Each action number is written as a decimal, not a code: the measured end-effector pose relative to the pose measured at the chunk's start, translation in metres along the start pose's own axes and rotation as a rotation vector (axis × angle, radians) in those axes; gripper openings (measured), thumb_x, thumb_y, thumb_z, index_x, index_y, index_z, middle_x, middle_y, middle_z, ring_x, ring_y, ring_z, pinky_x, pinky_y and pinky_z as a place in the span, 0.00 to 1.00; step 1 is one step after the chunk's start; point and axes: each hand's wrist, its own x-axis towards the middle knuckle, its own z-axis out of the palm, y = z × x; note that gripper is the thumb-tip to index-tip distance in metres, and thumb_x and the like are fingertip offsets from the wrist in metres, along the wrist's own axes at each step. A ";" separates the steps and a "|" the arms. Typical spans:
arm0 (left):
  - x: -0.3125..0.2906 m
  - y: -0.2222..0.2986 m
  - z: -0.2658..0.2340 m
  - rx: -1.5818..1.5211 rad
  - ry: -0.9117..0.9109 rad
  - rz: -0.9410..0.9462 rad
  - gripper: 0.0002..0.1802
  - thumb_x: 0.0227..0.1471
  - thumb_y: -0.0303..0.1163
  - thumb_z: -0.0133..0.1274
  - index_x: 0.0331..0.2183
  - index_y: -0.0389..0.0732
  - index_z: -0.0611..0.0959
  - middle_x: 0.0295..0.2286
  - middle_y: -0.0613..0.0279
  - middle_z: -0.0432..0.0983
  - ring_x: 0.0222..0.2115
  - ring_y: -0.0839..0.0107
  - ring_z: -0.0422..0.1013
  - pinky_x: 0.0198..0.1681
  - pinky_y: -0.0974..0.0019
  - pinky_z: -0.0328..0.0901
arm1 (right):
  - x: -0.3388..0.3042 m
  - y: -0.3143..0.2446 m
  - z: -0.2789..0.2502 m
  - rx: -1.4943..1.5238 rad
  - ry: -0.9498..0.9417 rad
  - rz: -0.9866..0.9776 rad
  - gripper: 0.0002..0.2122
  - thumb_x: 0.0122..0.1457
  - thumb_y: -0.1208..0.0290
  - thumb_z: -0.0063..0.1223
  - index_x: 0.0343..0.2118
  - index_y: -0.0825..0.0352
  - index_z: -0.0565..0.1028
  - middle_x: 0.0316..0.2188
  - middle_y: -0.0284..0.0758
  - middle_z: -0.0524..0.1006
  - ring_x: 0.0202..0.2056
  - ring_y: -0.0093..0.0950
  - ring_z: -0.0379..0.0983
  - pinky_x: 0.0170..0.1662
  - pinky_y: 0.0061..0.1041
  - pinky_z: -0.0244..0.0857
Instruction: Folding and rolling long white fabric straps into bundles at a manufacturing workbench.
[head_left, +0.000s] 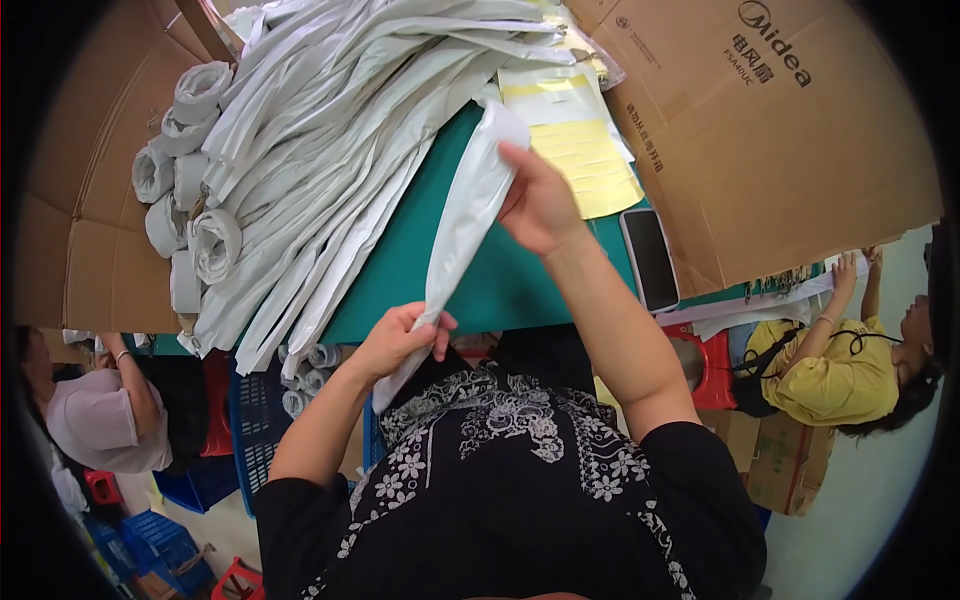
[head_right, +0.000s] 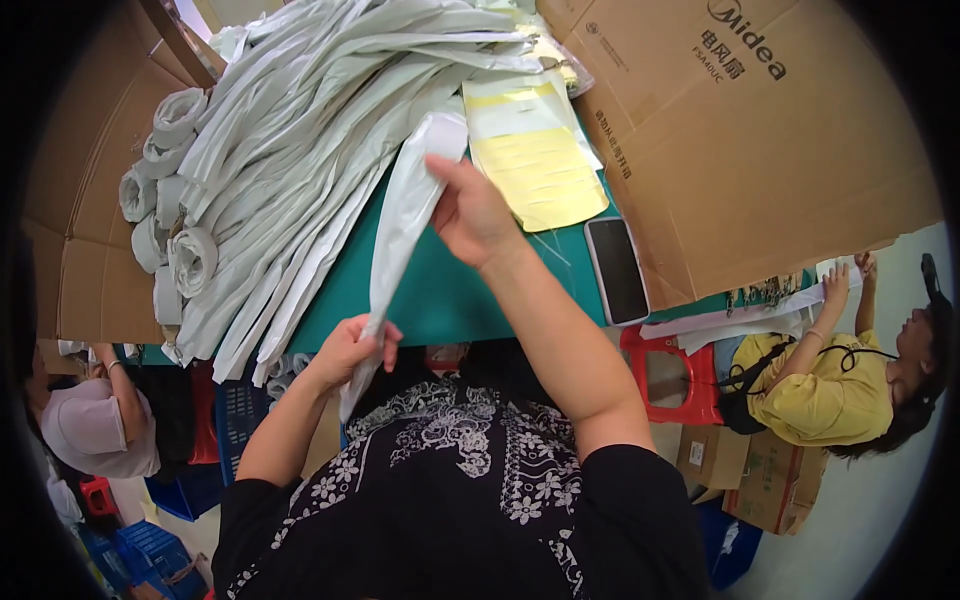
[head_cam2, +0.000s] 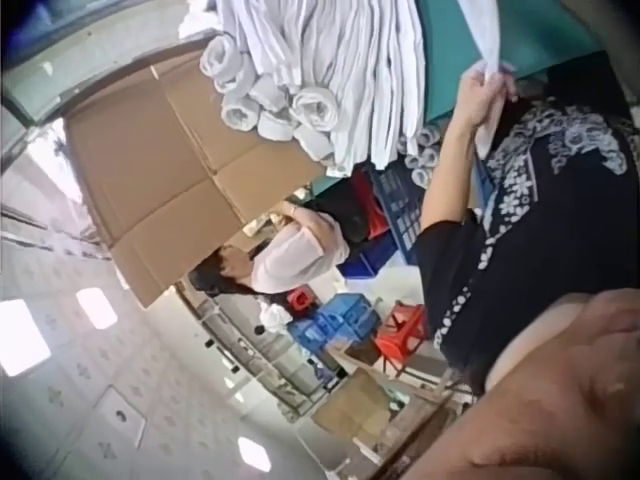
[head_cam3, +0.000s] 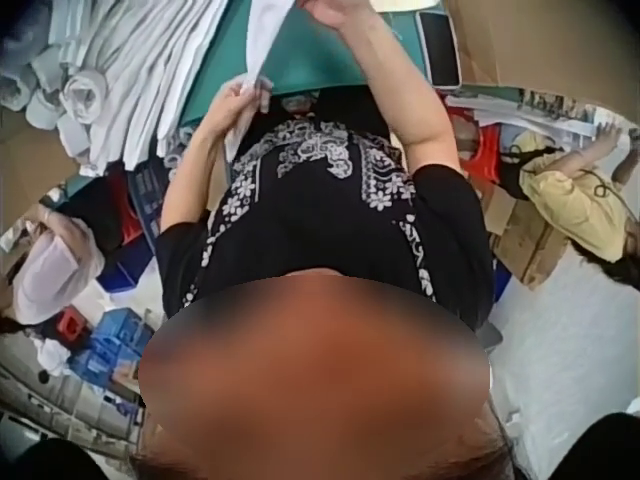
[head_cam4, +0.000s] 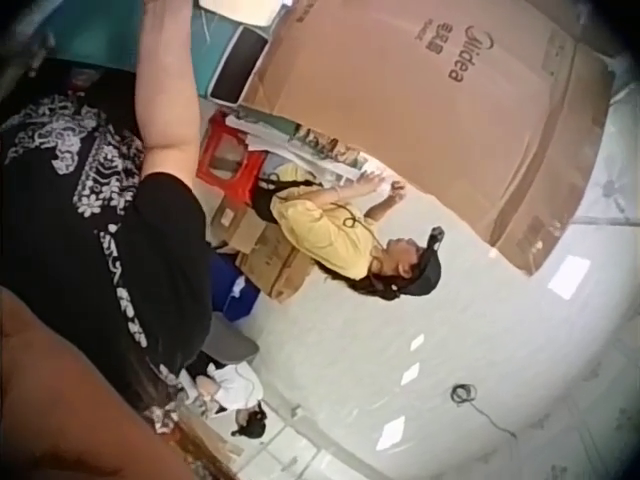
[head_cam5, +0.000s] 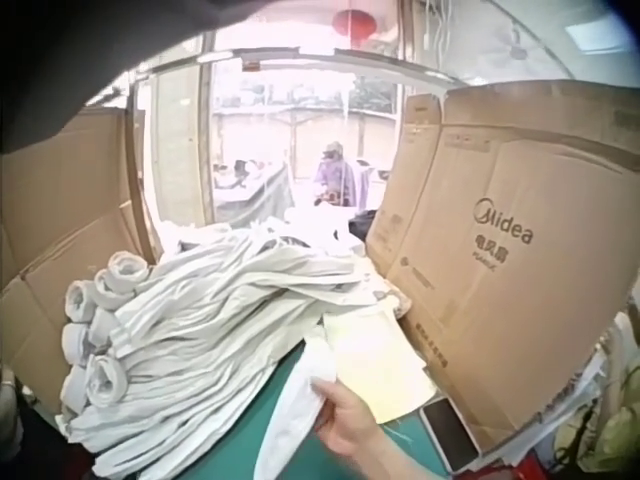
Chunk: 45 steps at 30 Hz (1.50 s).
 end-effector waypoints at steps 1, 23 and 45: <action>-0.005 -0.008 -0.007 -0.116 -0.056 0.047 0.18 0.55 0.41 0.44 0.41 0.37 0.69 0.28 0.59 0.71 0.26 0.75 0.67 0.28 0.73 0.61 | 0.004 -0.015 0.004 0.050 -0.009 0.006 0.16 0.59 0.63 0.42 0.46 0.66 0.68 0.40 0.34 0.75 0.41 0.27 0.72 0.47 0.29 0.65; 0.216 0.120 -0.041 -0.295 0.219 0.170 0.12 0.54 0.31 0.47 0.40 0.35 0.74 0.32 0.56 0.76 0.29 0.70 0.74 0.33 0.67 0.69 | 0.170 -0.139 -0.081 -1.163 0.314 0.211 0.20 0.54 0.50 0.48 0.38 0.65 0.73 0.32 0.33 0.76 0.32 0.25 0.72 0.30 0.25 0.68; 0.105 0.052 0.037 1.404 0.090 1.196 0.17 0.43 0.30 0.55 0.40 0.48 0.77 0.44 0.64 0.71 0.46 0.64 0.67 0.47 0.62 0.64 | 0.032 0.004 -0.107 -0.187 0.335 0.301 0.09 0.57 0.72 0.47 0.37 0.72 0.71 0.30 0.38 0.76 0.30 0.26 0.74 0.36 0.25 0.71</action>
